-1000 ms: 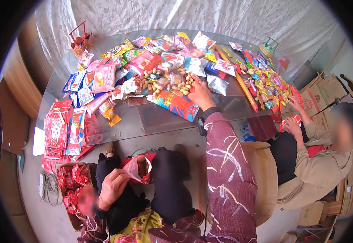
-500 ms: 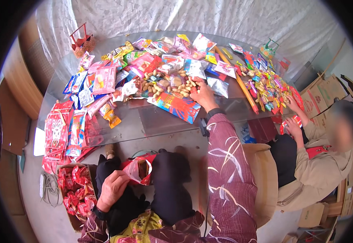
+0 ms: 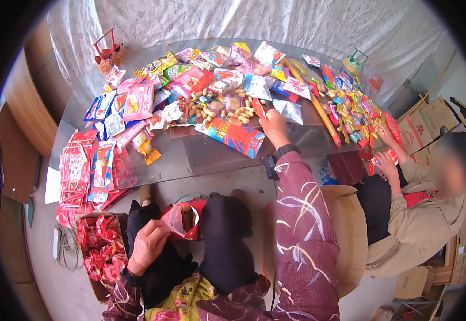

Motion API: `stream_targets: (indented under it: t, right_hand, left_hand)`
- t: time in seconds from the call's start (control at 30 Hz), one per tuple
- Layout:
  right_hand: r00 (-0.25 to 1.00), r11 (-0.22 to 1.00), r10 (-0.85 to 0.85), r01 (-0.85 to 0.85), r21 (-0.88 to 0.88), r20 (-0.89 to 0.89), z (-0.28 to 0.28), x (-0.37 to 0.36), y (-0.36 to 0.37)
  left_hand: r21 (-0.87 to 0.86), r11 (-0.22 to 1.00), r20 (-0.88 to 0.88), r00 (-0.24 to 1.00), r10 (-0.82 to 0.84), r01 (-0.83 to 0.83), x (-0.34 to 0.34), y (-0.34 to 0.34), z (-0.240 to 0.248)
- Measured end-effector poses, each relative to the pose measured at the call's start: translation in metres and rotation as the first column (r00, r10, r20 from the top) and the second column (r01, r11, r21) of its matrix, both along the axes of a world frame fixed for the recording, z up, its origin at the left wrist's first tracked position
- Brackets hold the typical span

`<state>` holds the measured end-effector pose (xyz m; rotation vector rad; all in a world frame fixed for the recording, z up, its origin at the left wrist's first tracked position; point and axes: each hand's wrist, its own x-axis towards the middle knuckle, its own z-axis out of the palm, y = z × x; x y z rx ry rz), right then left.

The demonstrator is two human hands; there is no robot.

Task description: Fill small red gift bags with various snack items including nuts and candies.

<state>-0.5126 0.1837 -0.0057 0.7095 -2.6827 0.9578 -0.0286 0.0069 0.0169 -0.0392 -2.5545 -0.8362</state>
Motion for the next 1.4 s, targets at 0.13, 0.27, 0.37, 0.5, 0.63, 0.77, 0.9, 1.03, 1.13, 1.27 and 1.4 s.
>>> stream_targets:
  t: [0.13,0.27,0.37,0.5,0.63,0.77,0.9,1.03,1.13,1.27,1.4]
  right_hand:
    - [0.995,0.999,0.001,-0.005,0.037,0.102,0.021,0.021,0.012]
    - [0.891,0.953,0.280,-0.213,-0.217,0.357,0.069,0.074,0.030]
    - [0.850,0.927,0.365,-0.368,-0.070,0.379,0.124,0.165,0.021]
    - [0.751,0.752,0.629,-0.653,0.091,0.198,0.139,0.257,0.010]
    - [0.644,0.604,0.764,-0.731,0.319,0.028,0.117,0.309,0.001]
    - [0.601,0.545,0.793,-0.625,0.559,-0.101,0.097,0.335,-0.018]
    - [0.585,0.496,0.806,-0.583,0.643,-0.091,0.085,0.347,-0.038]
    - [0.576,0.499,0.817,-0.706,0.503,-0.001,0.076,0.345,-0.050]
    - [0.602,0.563,0.798,-0.755,0.336,0.014,0.083,0.345,-0.041]
    - [0.677,0.660,0.735,-0.702,0.268,-0.035,0.076,0.335,-0.026]
    - [0.736,0.733,0.675,-0.677,0.075,0.046,0.075,0.338,-0.010]
  left_hand:
    - [0.021,1.000,-0.014,1.000,-0.009,0.010,0.002,-0.002,0.004]
    - [0.022,0.997,-0.042,0.997,-0.071,0.072,-0.002,-0.008,0.004]
    - [0.034,0.995,-0.072,0.993,-0.094,0.097,0.003,-0.009,0.003]
    - [0.014,0.991,-0.108,0.986,-0.131,0.133,0.011,-0.005,0.004]
    - [0.031,0.987,-0.100,0.983,-0.156,0.159,0.016,-0.003,-0.001]
    - [0.052,0.983,-0.096,0.980,-0.172,0.178,0.019,-0.002,0.001]
    - [0.044,0.984,-0.131,0.977,-0.167,0.174,0.021,-0.001,-0.002]
    - [0.033,0.986,-0.151,0.976,-0.156,0.162,0.021,-0.002,-0.005]
    - [0.025,0.987,-0.161,0.975,-0.151,0.157,0.023,-0.003,-0.005]
    - [0.023,0.990,-0.148,0.980,-0.132,0.137,0.025,-0.005,-0.004]
    - [0.021,0.990,-0.092,0.986,-0.137,0.140,0.029,-0.007,-0.005]
